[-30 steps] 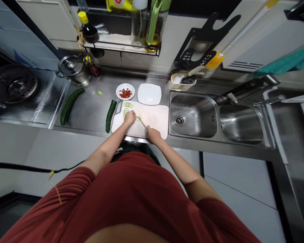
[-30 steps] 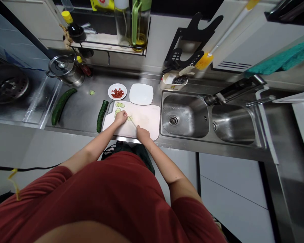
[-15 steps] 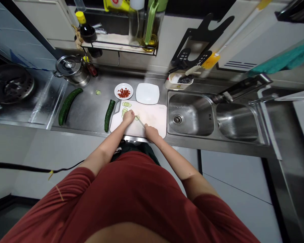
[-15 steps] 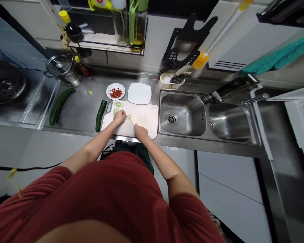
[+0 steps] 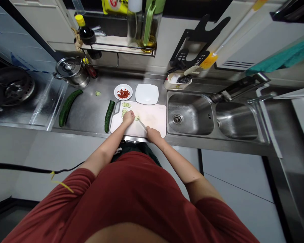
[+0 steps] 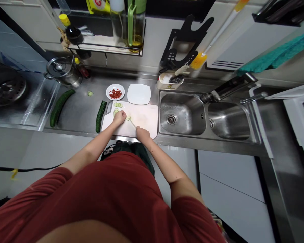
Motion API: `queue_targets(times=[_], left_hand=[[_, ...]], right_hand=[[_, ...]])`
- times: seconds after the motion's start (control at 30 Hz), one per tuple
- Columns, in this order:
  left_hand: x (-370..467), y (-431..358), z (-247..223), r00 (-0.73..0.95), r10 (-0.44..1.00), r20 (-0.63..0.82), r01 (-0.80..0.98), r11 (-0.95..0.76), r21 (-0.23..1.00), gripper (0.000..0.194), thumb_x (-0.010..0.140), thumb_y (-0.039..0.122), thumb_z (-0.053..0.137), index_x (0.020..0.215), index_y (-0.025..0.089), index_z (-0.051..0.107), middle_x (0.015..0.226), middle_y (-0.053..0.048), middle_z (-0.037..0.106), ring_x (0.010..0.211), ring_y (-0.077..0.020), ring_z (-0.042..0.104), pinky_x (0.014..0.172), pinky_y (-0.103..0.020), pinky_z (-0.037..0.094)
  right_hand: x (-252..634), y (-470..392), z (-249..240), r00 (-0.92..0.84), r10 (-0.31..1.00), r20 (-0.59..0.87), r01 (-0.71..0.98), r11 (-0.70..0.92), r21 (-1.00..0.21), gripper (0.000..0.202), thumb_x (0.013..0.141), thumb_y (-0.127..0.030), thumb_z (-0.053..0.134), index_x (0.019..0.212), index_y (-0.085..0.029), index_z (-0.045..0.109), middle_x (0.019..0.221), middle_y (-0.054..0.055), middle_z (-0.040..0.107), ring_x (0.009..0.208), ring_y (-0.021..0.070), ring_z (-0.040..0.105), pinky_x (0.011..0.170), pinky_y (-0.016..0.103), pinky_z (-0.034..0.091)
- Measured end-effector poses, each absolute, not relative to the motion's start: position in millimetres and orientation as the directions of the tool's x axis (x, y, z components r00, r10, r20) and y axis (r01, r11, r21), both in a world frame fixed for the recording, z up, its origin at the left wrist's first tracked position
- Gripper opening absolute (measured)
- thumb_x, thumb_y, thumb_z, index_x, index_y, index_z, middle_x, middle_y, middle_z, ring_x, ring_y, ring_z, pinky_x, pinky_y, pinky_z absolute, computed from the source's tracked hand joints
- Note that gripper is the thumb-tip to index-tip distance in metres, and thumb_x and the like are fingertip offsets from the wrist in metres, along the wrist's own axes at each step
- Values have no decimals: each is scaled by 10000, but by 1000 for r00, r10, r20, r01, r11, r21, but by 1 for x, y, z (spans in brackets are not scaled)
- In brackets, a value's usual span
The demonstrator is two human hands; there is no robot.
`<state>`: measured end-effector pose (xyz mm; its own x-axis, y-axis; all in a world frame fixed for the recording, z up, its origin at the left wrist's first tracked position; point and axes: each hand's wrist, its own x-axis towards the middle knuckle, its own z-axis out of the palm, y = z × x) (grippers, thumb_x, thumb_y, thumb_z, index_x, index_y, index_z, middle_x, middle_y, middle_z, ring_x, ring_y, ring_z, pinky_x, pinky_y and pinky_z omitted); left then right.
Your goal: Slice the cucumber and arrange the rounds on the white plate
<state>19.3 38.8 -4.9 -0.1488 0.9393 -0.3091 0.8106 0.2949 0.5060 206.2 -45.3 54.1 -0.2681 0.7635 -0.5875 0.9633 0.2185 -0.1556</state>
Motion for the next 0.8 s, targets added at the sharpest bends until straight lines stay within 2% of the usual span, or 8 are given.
queue_targets(times=[0.3, 0.57, 0.8], left_hand=[[20, 32, -4, -104, 959, -263, 831, 229, 506, 178, 825, 157, 514, 948, 202, 635, 980, -74, 663, 931, -197, 595, 819, -286, 436], [22, 9, -2, -4, 986, -165, 857, 89, 507, 336, 874, 197, 472, 1178, 189, 615, 1118, -108, 575, 1038, -222, 560, 950, -299, 421], [25, 4, 0, 39, 992, -118, 867, 25, 498, 361, 886, 221, 456, 1199, 170, 630, 1078, -122, 548, 1032, -239, 552, 960, -311, 425]], right_hand=[[215, -54, 52, -231, 747, -624, 973, 179, -146, 322, 886, -137, 418, 1207, -148, 430, 1038, 164, 655, 995, 264, 636, 774, 334, 467], [219, -59, 49, -232, 745, -626, 973, 179, -148, 311, 894, -165, 410, 1204, -152, 433, 1031, 157, 658, 977, 273, 640, 750, 338, 467], [226, -65, 54, -217, 756, -618, 976, 163, -144, 282, 925, -190, 393, 1202, -172, 443, 1045, 143, 653, 965, 256, 637, 751, 313, 444]])
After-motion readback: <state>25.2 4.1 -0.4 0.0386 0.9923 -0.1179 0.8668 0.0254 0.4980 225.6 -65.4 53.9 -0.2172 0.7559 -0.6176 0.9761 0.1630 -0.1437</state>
